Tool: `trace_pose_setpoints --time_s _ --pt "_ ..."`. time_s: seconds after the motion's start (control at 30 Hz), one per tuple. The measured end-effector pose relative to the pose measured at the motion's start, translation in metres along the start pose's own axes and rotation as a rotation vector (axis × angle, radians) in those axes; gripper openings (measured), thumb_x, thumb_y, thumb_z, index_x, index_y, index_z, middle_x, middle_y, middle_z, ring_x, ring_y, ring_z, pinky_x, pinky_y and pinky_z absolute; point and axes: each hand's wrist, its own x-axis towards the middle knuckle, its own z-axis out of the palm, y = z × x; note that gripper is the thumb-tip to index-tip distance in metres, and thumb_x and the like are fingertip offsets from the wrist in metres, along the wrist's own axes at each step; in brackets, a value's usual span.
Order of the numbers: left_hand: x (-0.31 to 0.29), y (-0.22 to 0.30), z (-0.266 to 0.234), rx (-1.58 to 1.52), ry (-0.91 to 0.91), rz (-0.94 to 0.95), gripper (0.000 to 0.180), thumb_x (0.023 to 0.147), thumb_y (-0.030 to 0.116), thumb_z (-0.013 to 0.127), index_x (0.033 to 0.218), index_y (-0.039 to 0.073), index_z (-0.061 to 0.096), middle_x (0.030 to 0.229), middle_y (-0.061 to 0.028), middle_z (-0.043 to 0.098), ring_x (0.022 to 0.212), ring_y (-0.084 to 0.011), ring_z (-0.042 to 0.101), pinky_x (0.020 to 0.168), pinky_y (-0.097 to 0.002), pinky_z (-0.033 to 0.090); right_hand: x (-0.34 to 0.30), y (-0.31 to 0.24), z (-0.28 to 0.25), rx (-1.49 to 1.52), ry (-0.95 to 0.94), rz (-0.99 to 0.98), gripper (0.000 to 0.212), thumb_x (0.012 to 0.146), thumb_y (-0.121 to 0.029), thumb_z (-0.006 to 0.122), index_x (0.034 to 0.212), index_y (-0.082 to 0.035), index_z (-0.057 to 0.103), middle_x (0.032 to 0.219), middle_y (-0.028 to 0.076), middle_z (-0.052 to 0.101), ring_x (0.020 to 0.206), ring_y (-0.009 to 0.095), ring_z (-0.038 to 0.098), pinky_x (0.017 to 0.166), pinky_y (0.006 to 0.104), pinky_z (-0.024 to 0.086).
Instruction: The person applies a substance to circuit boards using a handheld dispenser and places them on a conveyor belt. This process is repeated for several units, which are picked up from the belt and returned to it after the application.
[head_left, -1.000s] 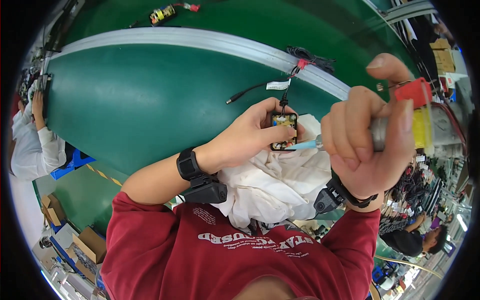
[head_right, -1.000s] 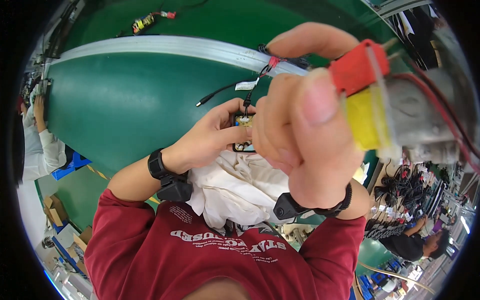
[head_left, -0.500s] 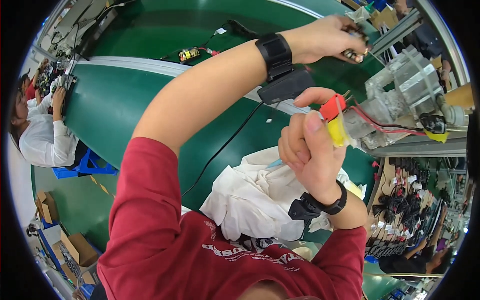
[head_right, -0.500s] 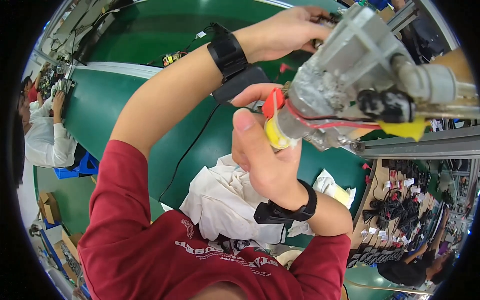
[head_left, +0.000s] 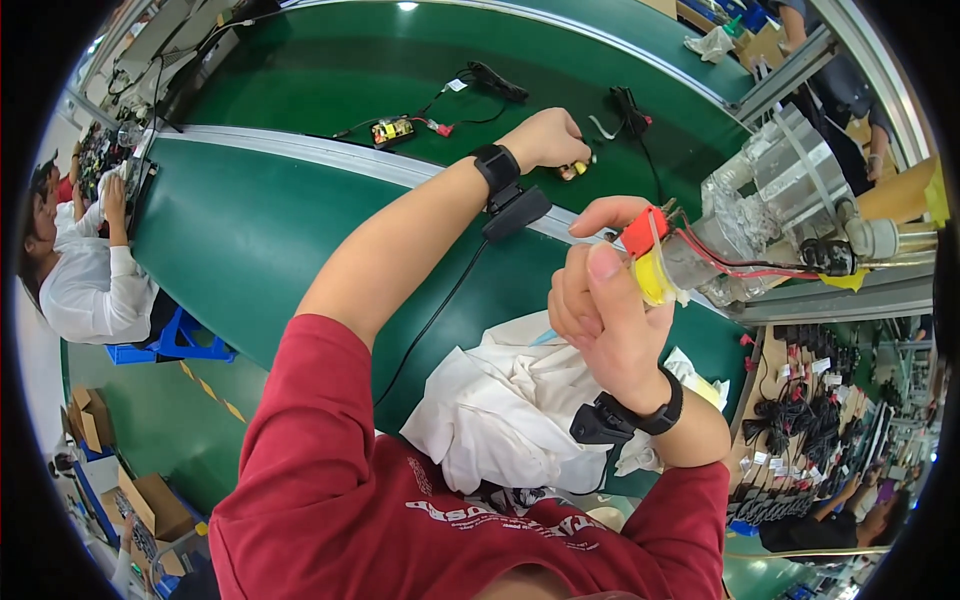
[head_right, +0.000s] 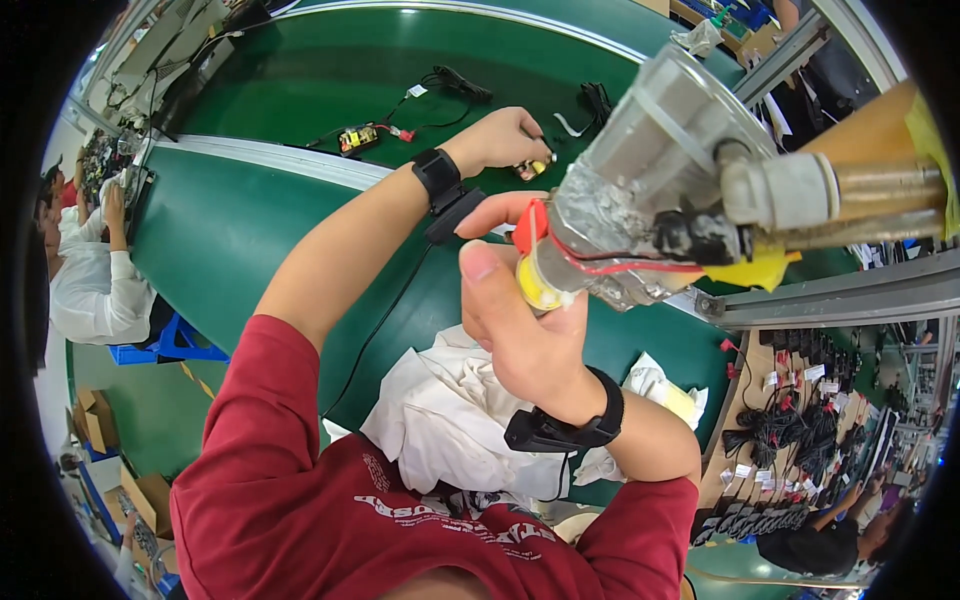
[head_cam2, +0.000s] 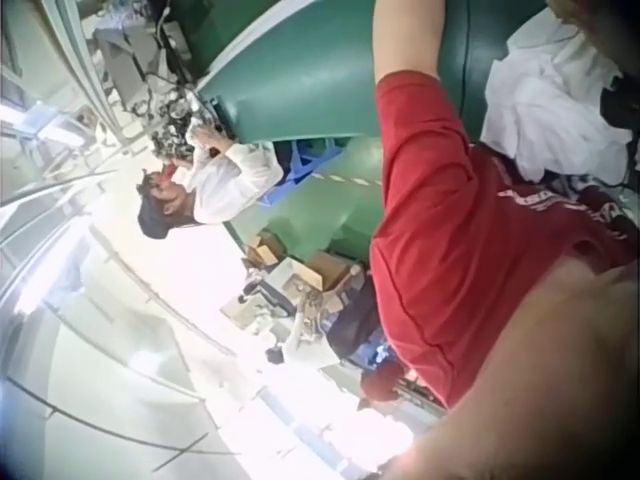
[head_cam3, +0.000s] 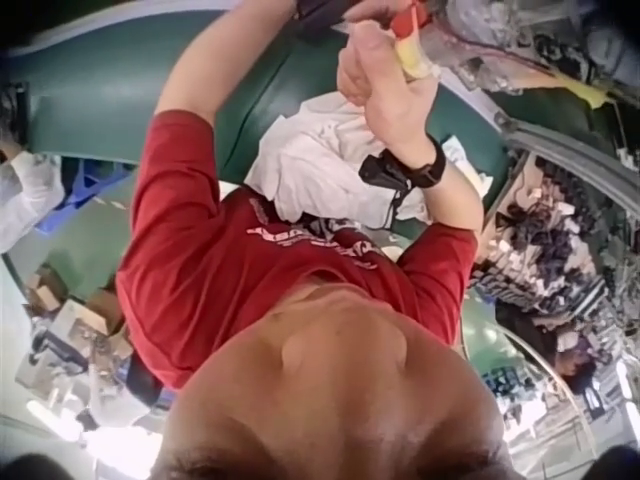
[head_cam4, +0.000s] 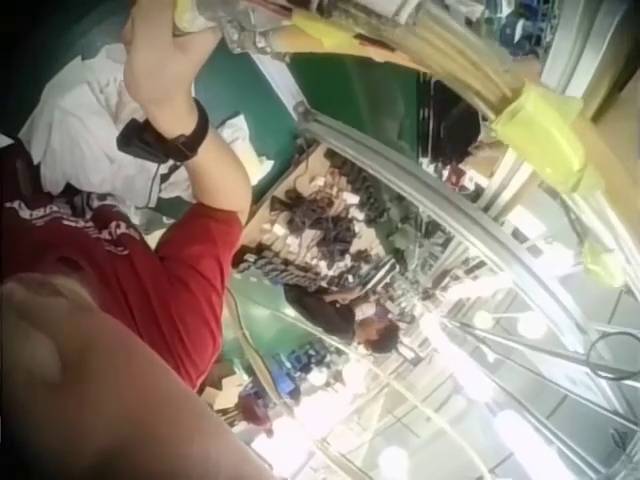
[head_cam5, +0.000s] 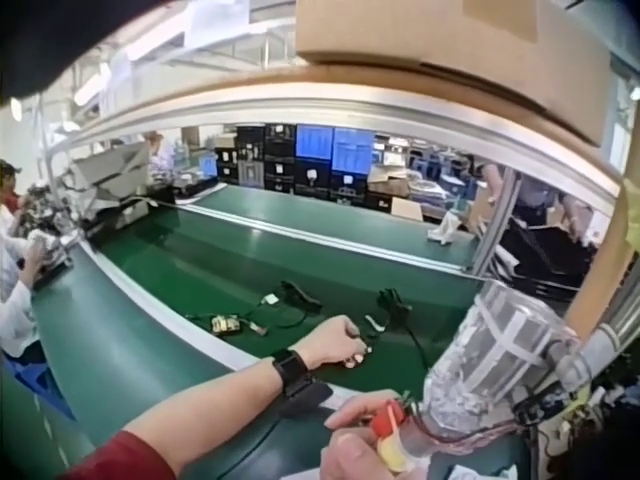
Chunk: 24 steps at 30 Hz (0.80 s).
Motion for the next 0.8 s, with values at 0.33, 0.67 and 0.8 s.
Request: trace_pose_setpoints --time_s 0.33,0.67,0.8 --pt "-0.017 -0.024 -0.045 0.051 0.107 0.242 0.063 0.081 0.044 0.070 0.116 -0.006 0.055 0.105 -0.0173 0.064 0.098 -0.0251 0.061 0.085 -0.0319 0.049 0.008 0.007 -0.002 -0.014 0.012 -0.059 0.024 0.100 -0.025 0.043 0.111 -0.003 0.040 0.051 -0.004 0.031 0.038 0.004 0.025 0.036 0.0222 0.023" --pt "-0.111 -0.072 -0.202 0.777 0.185 0.043 0.019 0.084 0.008 0.061 0.102 0.003 0.061 0.100 -0.0107 0.067 0.089 -0.0246 0.063 0.079 -0.0334 0.050 0.014 0.008 0.008 -0.060 0.010 -0.078 0.027 0.099 -0.029 0.044 0.109 -0.003 0.041 0.050 -0.004 0.030 0.037 0.004 0.024 0.035 0.0223 0.022" --pt "-0.108 -0.065 -0.211 0.637 0.150 0.114 0.017 0.084 0.015 0.063 0.096 0.002 0.065 0.086 -0.0088 0.068 0.079 -0.0213 0.063 0.074 -0.0309 0.050 0.018 0.011 0.014 -0.061 0.028 -0.068 0.028 0.099 -0.030 0.044 0.108 -0.004 0.041 0.049 -0.004 0.029 0.037 0.004 0.024 0.035 0.0223 0.021"
